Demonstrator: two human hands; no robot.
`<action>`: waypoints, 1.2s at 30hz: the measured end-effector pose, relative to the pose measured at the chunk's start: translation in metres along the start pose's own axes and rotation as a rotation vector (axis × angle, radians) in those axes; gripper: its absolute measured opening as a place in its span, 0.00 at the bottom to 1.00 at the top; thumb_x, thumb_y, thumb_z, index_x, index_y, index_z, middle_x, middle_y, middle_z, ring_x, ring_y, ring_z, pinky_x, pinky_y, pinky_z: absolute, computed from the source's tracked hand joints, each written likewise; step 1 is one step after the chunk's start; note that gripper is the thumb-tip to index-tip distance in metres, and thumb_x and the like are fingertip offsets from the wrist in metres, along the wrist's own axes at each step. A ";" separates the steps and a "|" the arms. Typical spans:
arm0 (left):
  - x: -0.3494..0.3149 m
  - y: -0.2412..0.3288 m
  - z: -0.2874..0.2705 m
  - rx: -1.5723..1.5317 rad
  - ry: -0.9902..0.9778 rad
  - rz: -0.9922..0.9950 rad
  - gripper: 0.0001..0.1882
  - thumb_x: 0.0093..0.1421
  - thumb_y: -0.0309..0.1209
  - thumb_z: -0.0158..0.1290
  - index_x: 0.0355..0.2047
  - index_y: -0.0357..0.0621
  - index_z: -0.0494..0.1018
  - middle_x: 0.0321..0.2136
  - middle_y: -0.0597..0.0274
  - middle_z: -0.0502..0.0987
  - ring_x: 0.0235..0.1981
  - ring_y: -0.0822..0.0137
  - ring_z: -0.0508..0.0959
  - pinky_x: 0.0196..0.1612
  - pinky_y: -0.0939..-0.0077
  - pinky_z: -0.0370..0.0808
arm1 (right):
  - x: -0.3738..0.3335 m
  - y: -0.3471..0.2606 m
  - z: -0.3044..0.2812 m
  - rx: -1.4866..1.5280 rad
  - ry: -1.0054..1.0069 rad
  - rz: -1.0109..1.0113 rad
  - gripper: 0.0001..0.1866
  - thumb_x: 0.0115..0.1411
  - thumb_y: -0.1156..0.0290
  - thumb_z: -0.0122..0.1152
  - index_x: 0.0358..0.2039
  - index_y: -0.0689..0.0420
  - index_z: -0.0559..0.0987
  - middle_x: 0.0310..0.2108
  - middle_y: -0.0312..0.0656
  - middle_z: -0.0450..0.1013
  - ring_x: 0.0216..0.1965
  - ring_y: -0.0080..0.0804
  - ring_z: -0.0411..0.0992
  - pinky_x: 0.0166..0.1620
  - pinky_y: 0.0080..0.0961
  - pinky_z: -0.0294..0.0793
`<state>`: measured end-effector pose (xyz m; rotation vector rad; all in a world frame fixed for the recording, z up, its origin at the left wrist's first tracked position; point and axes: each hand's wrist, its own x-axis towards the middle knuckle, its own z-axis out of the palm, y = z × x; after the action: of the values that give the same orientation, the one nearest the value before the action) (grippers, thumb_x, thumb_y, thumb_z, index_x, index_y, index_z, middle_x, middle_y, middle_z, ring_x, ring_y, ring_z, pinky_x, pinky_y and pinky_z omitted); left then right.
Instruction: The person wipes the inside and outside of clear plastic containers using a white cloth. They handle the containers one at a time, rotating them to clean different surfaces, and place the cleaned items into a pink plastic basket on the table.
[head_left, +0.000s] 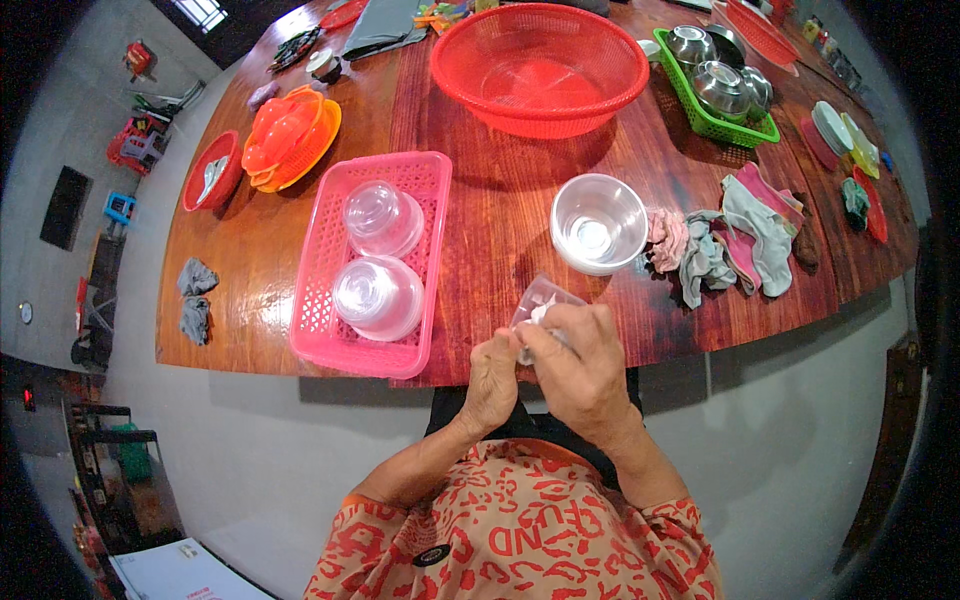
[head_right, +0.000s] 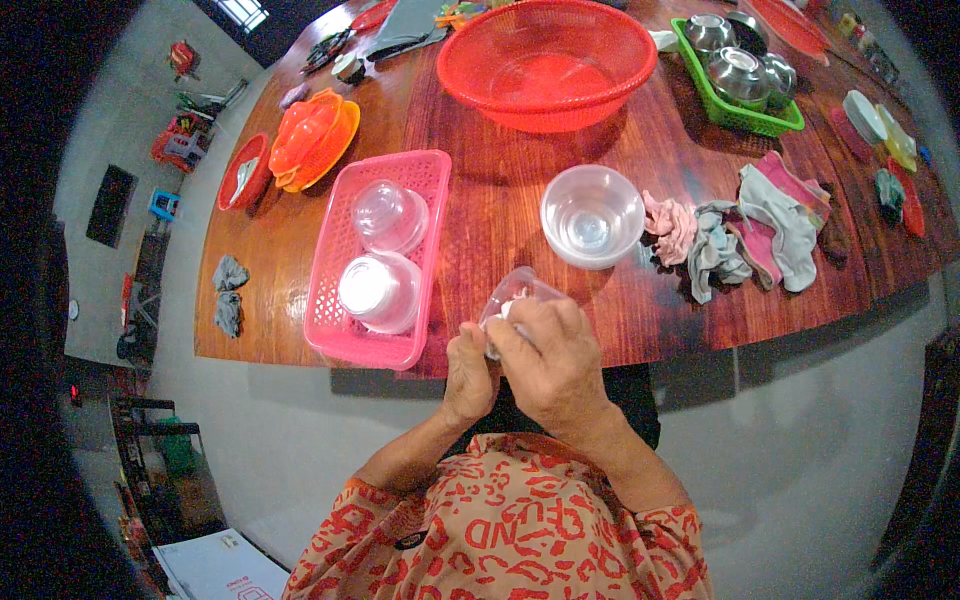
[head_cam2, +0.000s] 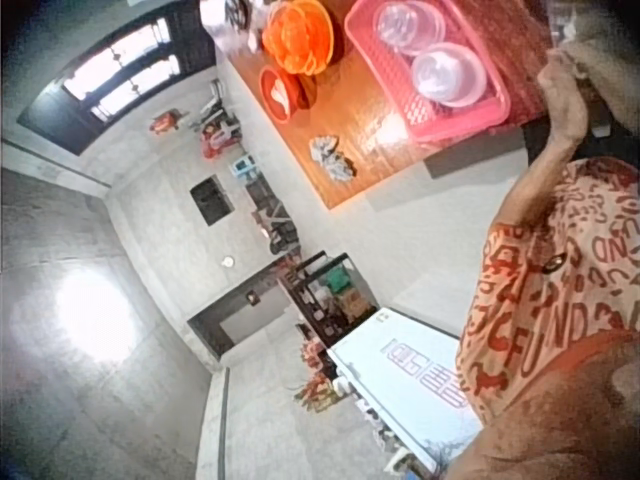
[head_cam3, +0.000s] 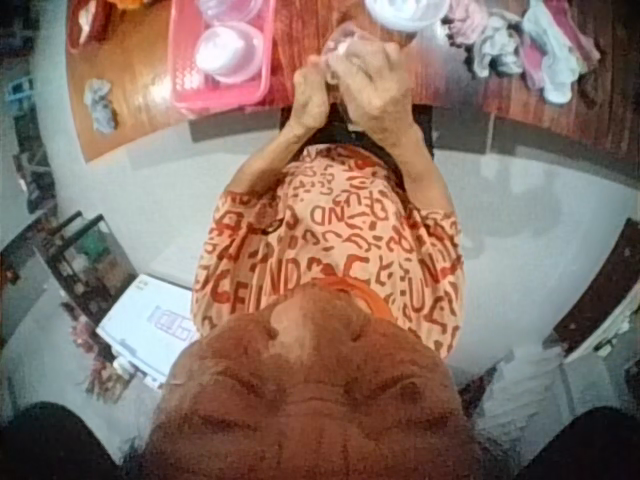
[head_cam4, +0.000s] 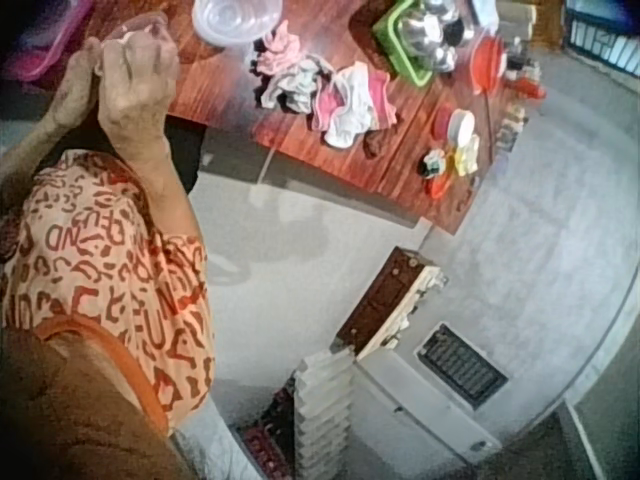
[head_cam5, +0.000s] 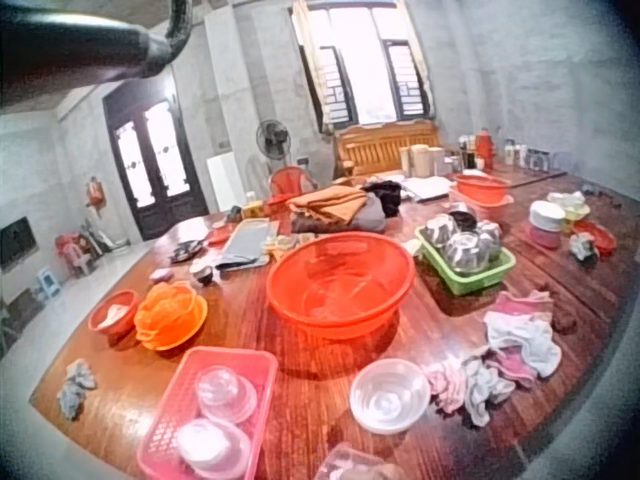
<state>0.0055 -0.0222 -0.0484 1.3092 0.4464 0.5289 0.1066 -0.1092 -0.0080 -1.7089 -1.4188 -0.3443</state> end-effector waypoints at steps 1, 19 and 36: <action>-0.001 -0.004 0.000 0.008 0.003 0.030 0.32 0.67 0.54 0.33 0.29 0.36 0.71 0.23 0.65 0.73 0.26 0.74 0.75 0.28 0.80 0.75 | 0.005 0.003 -0.003 0.047 -0.012 0.031 0.13 0.45 0.76 0.61 0.34 0.59 0.76 0.35 0.41 0.68 0.35 0.40 0.66 0.38 0.33 0.67; 0.011 0.005 -0.007 -0.587 -0.079 -0.146 0.28 0.66 0.54 0.33 0.19 0.46 0.63 0.10 0.62 0.63 0.13 0.63 0.66 0.21 0.64 0.68 | -0.033 0.045 0.013 0.977 0.107 0.943 0.12 0.65 0.74 0.45 0.42 0.63 0.76 0.30 0.29 0.70 0.29 0.12 0.66 0.31 0.12 0.67; 0.023 0.005 0.003 -0.443 0.236 -0.127 0.24 0.67 0.51 0.36 0.25 0.45 0.65 0.18 0.61 0.71 0.20 0.69 0.73 0.25 0.72 0.74 | -0.032 0.007 0.011 0.345 0.159 0.357 0.16 0.49 0.86 0.57 0.39 0.60 0.77 0.36 0.45 0.68 0.36 0.38 0.69 0.40 0.28 0.70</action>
<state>0.0249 -0.0104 -0.0427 0.7921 0.5664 0.6367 0.0997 -0.1217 -0.0390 -1.5701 -0.9685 -0.0320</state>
